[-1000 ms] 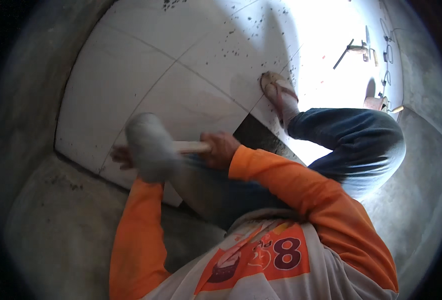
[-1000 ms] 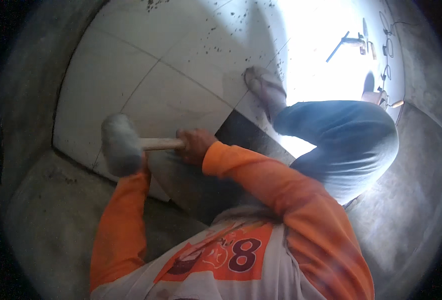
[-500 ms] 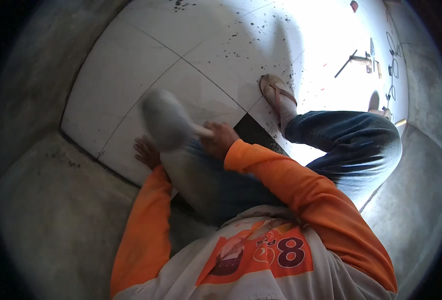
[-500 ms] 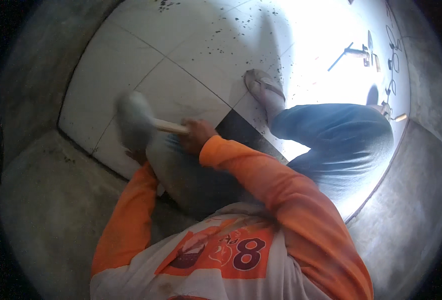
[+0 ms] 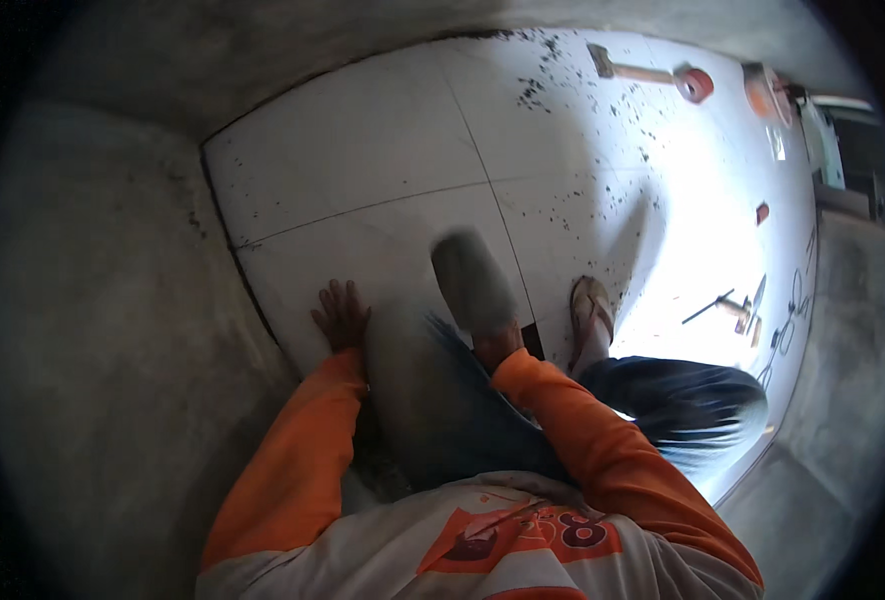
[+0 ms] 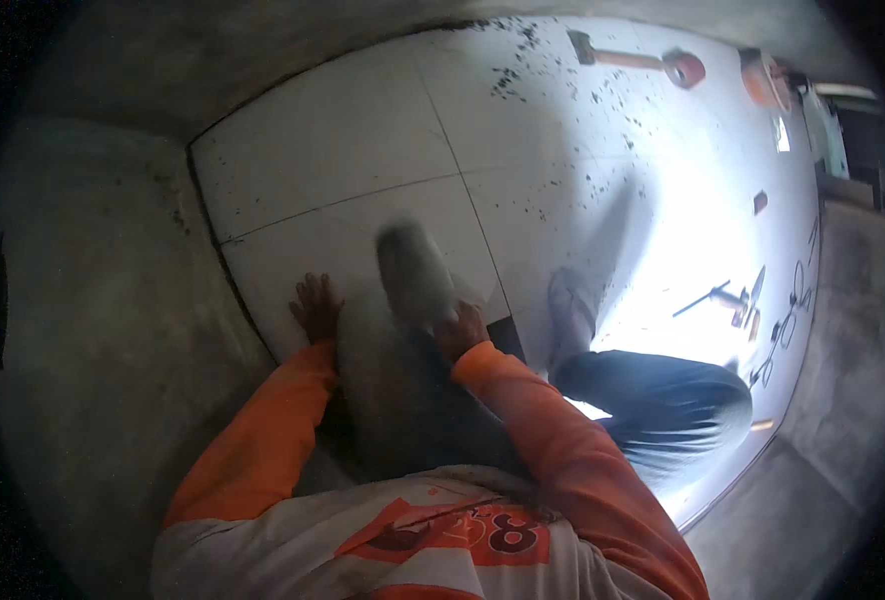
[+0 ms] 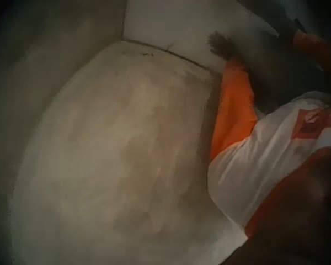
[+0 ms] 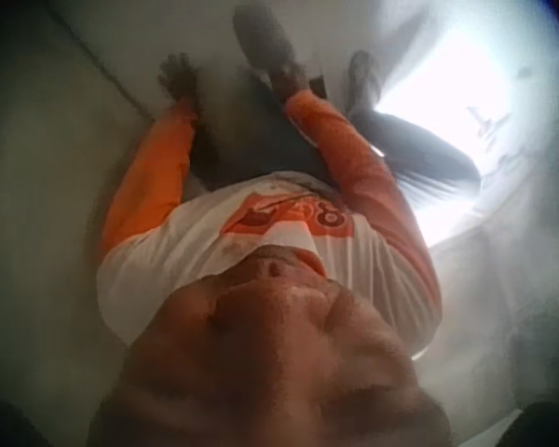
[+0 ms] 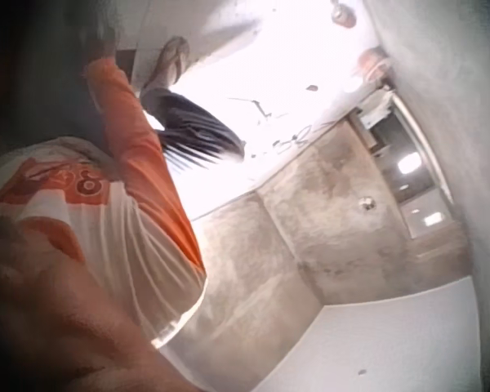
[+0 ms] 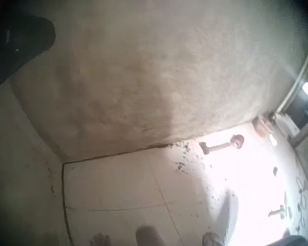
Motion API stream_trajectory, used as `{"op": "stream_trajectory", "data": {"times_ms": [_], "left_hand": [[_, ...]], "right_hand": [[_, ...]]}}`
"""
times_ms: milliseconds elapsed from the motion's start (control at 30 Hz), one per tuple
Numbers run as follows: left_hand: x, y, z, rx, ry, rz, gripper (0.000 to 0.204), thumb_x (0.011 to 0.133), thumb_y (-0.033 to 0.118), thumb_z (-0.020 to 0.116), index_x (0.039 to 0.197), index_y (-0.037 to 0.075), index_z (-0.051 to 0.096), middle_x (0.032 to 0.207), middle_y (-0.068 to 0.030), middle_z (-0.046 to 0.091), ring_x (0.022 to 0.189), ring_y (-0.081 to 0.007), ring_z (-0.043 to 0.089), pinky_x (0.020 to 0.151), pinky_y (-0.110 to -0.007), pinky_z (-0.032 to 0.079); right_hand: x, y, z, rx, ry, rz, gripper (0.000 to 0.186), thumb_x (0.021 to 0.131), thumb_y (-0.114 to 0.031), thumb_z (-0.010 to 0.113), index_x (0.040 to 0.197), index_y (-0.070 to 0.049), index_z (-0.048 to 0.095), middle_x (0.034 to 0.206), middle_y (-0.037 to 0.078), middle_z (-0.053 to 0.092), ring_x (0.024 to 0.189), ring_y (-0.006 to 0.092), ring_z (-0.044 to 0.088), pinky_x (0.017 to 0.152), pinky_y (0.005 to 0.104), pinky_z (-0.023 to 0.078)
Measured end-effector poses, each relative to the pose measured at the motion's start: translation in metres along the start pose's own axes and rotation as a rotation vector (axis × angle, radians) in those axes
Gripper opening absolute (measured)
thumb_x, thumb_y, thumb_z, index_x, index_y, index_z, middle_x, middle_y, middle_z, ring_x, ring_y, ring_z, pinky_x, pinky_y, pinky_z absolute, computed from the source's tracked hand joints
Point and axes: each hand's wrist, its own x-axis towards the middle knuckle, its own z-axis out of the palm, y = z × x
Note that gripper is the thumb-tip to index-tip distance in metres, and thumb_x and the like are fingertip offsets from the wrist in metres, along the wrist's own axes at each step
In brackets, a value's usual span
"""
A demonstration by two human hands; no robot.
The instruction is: The person taps white floor tiles with a rubber mallet and uses a spatula to scrape excess mortar from the joints.
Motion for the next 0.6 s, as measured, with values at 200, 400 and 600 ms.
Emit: {"op": "stream_trajectory", "data": {"times_ms": [200, 400, 600], "left_hand": [[-0.024, -0.011, -0.001, -0.136, -0.113, -0.084, 0.082, 0.071, 0.058, 0.062, 0.14, 0.023, 0.032, 0.146, -0.0095, 0.027, 0.132, -0.033, 0.03, 0.097, -0.063, 0.029], [-0.02, -0.004, 0.003, -0.121, -0.069, -0.088, 0.082, 0.071, 0.058, 0.062, 0.139, 0.024, 0.033, 0.147, -0.0093, 0.028, 0.134, -0.0316, 0.026, 0.099, -0.063, 0.026], [-0.017, 0.0, -0.001, -0.126, -0.142, -0.089, 0.082, 0.072, 0.06, 0.059, 0.14, 0.022, 0.031, 0.148, -0.009, 0.026, 0.134, -0.0301, 0.029, 0.1, -0.062, 0.024]], "right_hand": [[0.031, -0.079, -0.025, 0.203, -0.273, 0.071, 0.019, 0.08, -0.021, 0.055, 0.079, -0.002, 0.06, 0.07, 0.021, 0.06, 0.075, 0.0418, 0.06, 0.069, 0.0475, 0.048], [0.068, -0.073, -0.011, -0.011, -0.352, 0.073, 0.022, 0.079, -0.023, 0.058, 0.077, -0.002, 0.06, 0.069, 0.022, 0.061, 0.069, 0.0425, 0.059, 0.064, 0.0466, 0.049], [0.1, -0.062, -0.015, -0.071, -0.708, 0.479, 0.025, 0.081, -0.028, 0.056, 0.078, -0.003, 0.059, 0.073, 0.018, 0.062, 0.068, 0.039, 0.06, 0.064, 0.0457, 0.048]]}}
